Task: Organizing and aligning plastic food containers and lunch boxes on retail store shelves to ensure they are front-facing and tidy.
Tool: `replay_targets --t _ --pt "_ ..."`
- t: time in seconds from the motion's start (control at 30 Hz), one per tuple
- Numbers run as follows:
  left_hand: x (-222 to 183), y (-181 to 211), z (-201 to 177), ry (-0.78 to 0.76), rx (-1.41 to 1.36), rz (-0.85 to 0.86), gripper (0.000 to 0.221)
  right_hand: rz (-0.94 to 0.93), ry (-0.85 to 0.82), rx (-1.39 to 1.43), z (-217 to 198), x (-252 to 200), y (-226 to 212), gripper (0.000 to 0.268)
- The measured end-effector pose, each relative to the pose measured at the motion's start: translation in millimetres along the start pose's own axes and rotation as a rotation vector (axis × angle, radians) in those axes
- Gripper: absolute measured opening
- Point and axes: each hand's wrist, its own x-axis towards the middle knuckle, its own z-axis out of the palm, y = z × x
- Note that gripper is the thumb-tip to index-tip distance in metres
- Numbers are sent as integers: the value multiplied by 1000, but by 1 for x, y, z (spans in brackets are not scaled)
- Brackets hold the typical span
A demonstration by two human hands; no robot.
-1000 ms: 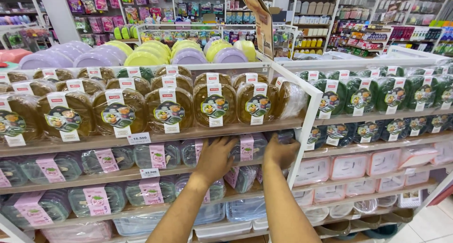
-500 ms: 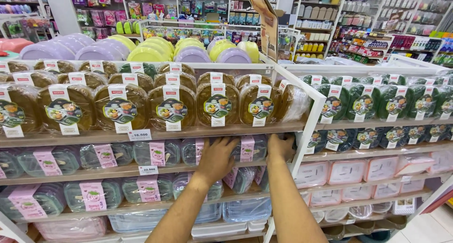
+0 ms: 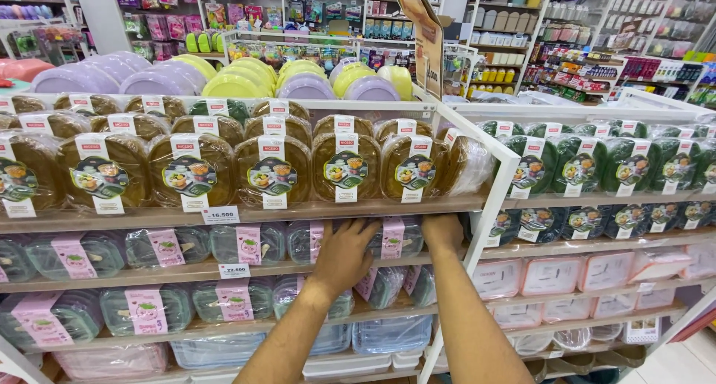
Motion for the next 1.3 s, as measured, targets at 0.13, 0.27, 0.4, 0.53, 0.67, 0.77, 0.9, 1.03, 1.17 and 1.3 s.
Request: replay_targets --t 0.13,0.27,0.4,0.53,0.67,0.77,0.9,1.03,1.17,1.3 --pt "-1 1 -2 33 13 12 56 -75 2 -10 3 12 -8 53" --pt "0 -1 2 32 21 9 56 -130 1 -11 8 17 -14 51" --pt "-3 1 0 12 2 -8 58 -218 -20 -16 12 21 -15 49" --pt "-2 2 -3 13 5 8 58 -302 -51 -28 9 29 -7 47" --pt "2 3 3 20 19 -2 55 -345 -66 -42 9 32 4 46" --pt "8 7 14 46 10 -32 48 -385 -71 -43 6 31 19 45" --pt "14 5 33 94 39 -31 43 -454 -88 -116 9 31 34 49" --pt "20 -10 79 126 61 -24 43 -492 -48 -193 -2 29 54 52" --pt "18 -6 71 164 91 5 40 -553 49 -185 -29 -22 31 53" --pt "21 -6 68 194 92 22 35 -622 219 -89 -41 -50 33 54"
